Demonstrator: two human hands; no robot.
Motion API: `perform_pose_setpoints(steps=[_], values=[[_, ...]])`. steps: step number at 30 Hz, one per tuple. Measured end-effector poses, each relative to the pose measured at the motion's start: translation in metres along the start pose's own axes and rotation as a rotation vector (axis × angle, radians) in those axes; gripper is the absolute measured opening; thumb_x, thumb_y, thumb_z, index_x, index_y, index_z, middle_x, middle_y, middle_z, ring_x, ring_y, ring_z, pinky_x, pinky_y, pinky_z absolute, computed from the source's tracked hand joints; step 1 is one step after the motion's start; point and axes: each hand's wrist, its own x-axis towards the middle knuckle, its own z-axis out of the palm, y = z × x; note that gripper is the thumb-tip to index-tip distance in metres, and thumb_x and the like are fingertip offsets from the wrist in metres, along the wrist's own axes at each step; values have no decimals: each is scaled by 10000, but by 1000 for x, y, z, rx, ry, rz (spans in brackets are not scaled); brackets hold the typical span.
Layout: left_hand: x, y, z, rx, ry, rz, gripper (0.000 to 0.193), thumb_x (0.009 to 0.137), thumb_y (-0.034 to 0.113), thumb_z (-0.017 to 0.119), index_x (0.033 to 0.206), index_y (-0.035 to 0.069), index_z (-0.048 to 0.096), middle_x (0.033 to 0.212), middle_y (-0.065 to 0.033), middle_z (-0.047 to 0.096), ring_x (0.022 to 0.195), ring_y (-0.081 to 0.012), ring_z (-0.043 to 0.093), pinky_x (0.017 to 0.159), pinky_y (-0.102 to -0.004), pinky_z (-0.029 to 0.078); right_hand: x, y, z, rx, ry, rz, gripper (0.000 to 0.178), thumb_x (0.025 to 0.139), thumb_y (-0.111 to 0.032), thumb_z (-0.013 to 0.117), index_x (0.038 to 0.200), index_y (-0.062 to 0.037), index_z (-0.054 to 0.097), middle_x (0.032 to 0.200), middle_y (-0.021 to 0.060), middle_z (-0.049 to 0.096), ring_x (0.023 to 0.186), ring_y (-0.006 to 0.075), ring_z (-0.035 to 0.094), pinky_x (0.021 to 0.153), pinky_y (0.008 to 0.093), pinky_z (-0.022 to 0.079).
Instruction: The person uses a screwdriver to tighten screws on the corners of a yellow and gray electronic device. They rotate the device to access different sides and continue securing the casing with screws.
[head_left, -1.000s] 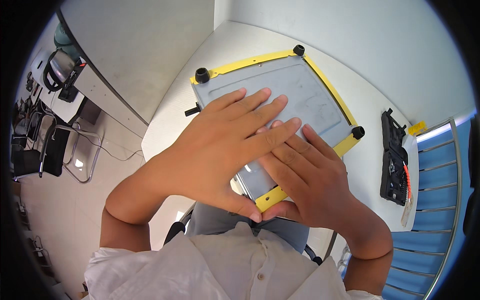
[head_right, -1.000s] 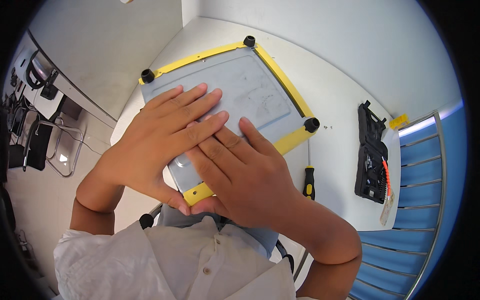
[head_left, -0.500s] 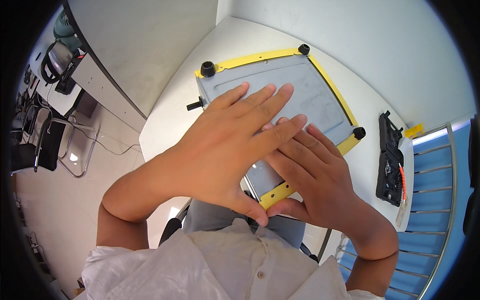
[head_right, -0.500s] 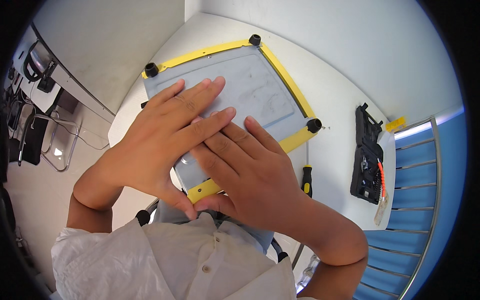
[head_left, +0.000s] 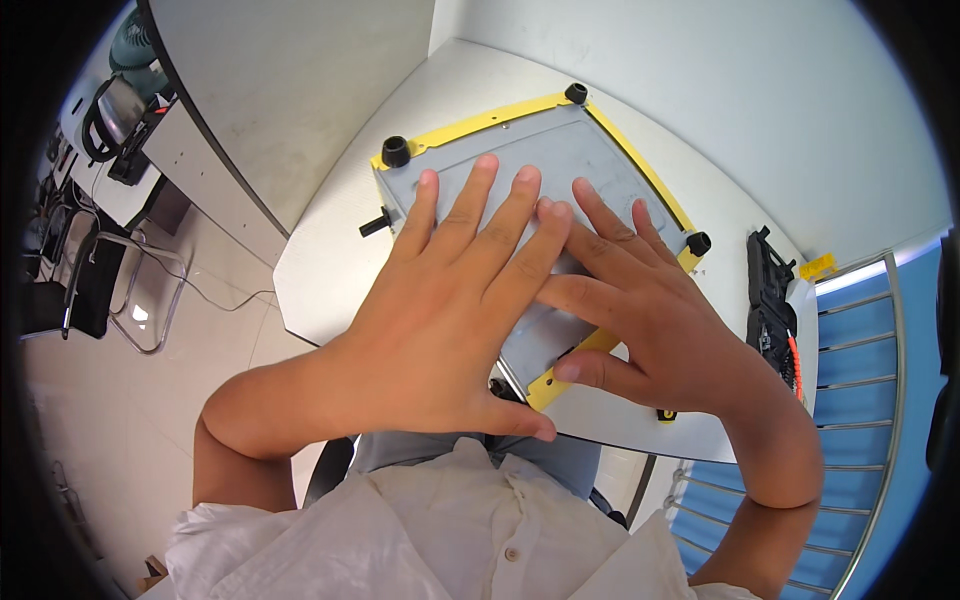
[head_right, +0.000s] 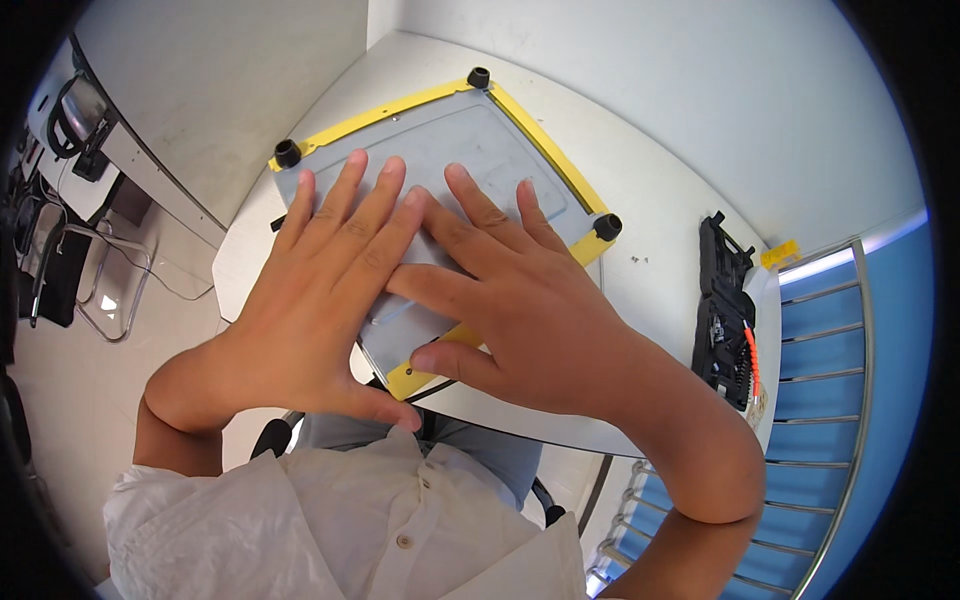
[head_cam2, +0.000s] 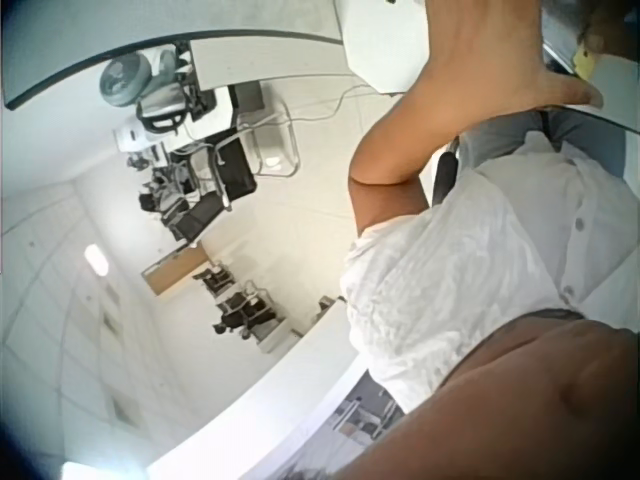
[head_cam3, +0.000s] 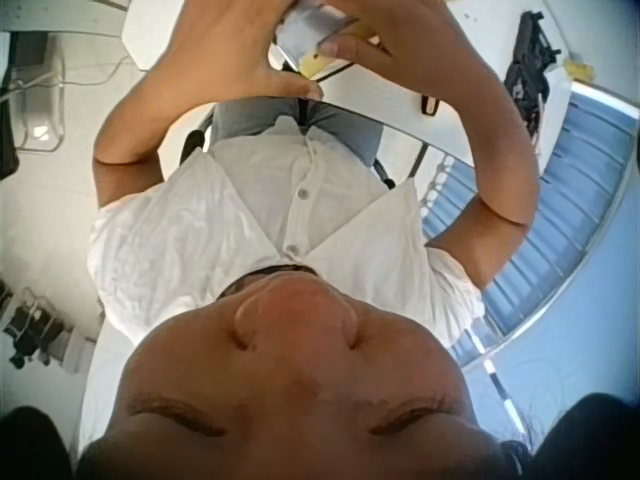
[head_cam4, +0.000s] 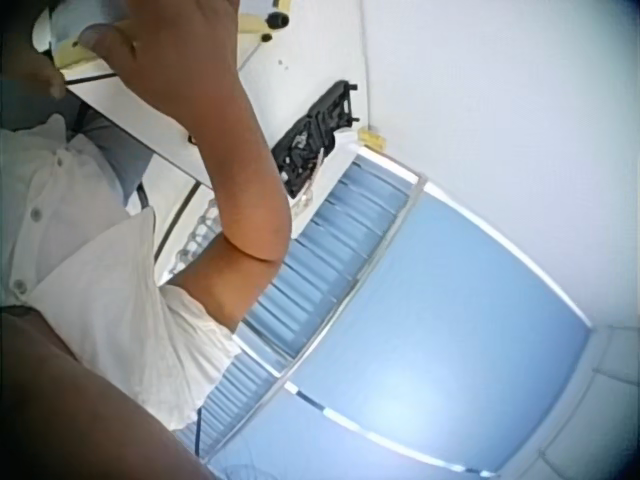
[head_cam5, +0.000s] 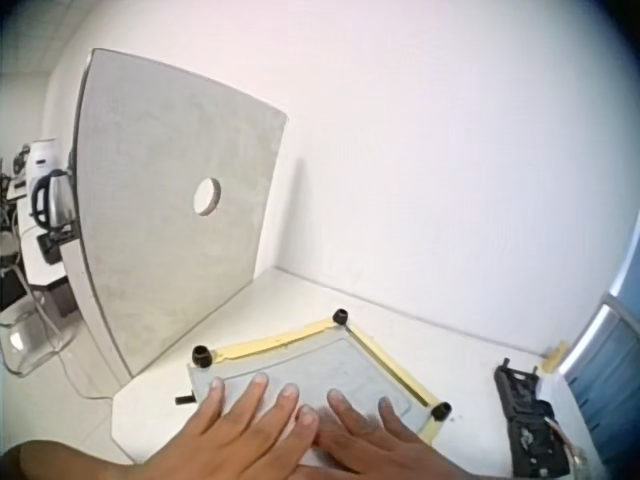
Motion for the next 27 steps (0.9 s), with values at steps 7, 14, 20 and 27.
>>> perform_pose_setpoints(steps=[7, 14, 20, 27], values=[[0, 1, 6, -74, 36, -24, 1186, 520, 557, 800, 1435, -35, 335, 1469, -258, 362, 1382, -421, 317, 1120, -537, 185, 2, -1, 4, 138, 21, 47, 508, 832, -434, 670, 1206, -100, 586, 1478, 198, 338, 1408, 410, 249, 1128, 587, 167], [0, 1, 8, -48, 68, -19, 1133, 519, 562, 770, 1396, -48, 392, 1448, -257, 398, 1361, -416, 361, 1118, -509, 204, 3, 2, 11, 90, 94, 18, 516, 830, -500, 648, 1143, -91, 627, 1405, 234, 381, 1309, 428, 354, 1073, 525, 255], [-1, 5, 9, -76, 90, -29, 1054, 540, 513, 753, 1377, -34, 419, 1444, -259, 405, 1359, -410, 368, 1118, -508, 208, 2, 2, 13, 68, 127, 9, 518, 846, -520, 621, 1132, -90, 633, 1403, 219, 389, 1294, 422, 370, 1066, 522, 268], [0, 6, 10, -4, 129, 2, 937, 590, 505, 708, 1342, -5, 478, 1433, -258, 424, 1350, -411, 381, 1114, -508, 219, -7, 8, 18, 44, 173, -55, 587, 830, -590, 587, 1141, -93, 631, 1418, 221, 420, 1360, 408, 347, 1099, 556, 265]])
